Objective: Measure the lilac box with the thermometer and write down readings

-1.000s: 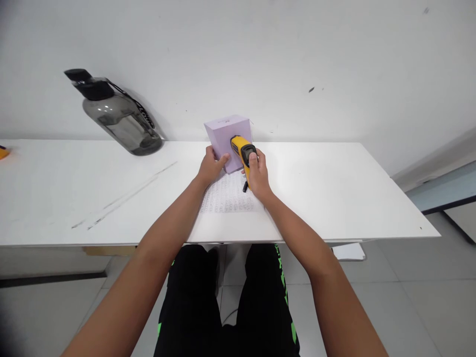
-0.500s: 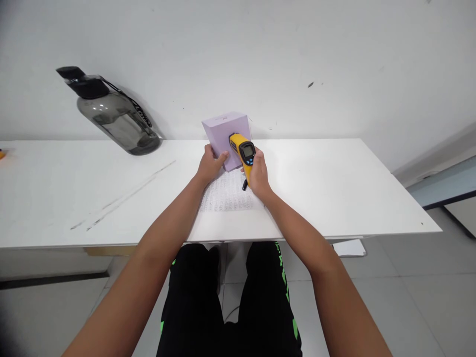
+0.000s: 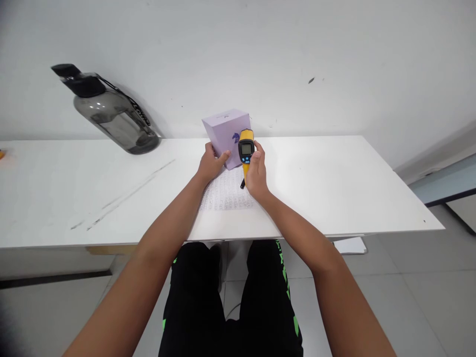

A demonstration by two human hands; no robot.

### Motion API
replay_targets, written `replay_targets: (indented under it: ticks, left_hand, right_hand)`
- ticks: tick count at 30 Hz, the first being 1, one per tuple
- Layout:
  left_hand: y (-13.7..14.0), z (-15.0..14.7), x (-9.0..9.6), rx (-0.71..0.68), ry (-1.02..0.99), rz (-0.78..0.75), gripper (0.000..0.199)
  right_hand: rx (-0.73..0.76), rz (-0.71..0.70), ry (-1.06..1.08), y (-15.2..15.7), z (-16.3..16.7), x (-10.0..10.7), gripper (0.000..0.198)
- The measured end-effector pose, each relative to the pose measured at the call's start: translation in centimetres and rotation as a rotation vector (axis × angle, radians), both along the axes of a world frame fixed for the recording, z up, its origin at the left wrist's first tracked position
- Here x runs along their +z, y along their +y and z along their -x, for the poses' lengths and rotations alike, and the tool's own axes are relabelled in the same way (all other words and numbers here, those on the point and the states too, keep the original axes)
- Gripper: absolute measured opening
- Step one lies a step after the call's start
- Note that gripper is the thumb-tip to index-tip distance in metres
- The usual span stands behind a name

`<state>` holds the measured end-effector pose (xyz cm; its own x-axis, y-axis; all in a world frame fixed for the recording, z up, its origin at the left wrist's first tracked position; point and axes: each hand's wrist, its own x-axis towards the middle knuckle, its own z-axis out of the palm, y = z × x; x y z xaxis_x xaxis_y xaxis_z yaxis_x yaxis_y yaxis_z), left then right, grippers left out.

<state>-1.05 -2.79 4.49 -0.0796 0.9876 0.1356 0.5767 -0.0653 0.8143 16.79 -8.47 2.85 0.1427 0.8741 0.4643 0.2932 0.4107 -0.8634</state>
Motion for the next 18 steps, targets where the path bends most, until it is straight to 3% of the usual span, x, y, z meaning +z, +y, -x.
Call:
replay_targets:
  ticks: [10, 18]
  left_hand:
    - [0.02, -0.15, -0.07, 0.003, -0.011, 0.003, 0.074]
    - [0.16, -0.07, -0.17, -0.004, -0.030, -0.006, 0.073]
  right_hand:
    - [-0.007, -0.013, -0.231, -0.26, 0.05, 0.33, 0.090]
    - [-0.031, 0.005, -0.208, 0.39, -0.32, -0.60, 0.096]
